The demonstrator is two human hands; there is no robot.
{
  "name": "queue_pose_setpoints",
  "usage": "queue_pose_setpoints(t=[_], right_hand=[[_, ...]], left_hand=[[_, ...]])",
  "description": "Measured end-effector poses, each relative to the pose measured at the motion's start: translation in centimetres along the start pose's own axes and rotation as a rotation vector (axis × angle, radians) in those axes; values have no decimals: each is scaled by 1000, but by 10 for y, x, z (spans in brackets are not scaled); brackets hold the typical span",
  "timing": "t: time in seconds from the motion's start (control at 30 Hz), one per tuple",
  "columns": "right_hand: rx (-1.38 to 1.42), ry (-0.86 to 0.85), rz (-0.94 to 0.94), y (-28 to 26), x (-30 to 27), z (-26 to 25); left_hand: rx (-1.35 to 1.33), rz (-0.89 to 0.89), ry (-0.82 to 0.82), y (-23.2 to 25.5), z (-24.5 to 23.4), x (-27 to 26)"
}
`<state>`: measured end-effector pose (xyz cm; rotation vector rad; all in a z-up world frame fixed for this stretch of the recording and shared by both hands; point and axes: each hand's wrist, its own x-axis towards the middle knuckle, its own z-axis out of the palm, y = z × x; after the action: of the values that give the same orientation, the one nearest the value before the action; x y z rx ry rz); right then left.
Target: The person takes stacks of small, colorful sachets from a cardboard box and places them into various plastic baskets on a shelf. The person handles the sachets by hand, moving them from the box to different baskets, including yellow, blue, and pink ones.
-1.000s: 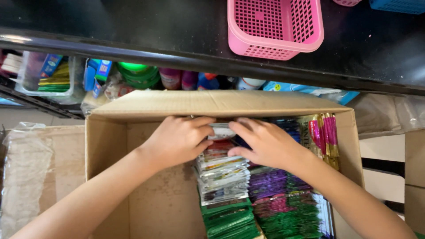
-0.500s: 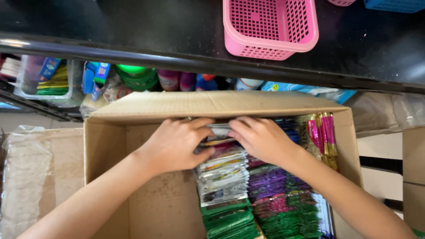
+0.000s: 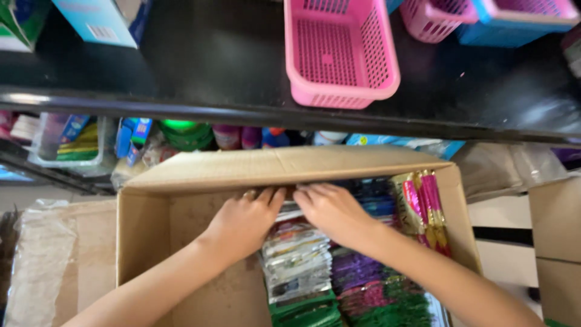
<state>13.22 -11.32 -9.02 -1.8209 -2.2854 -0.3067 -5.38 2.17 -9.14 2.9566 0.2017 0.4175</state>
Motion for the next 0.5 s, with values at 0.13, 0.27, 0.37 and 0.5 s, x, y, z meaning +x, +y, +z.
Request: queue_pose_setpoints(t=[0.13,0.27,0.37,0.5], right_hand=[[31,-214,50,5,7,-1],[190,-125,43,6,11,-19],[310,-48,61,5,12,-48],[430,-151,190,-1,13,-77]], left_hand=[[-142,-36,-189,-8,13,0],[-282,-30,-59,-6,4,0],[-286,-34,-20,6,-29,6],[-274,-3,-54,11,-57,15]])
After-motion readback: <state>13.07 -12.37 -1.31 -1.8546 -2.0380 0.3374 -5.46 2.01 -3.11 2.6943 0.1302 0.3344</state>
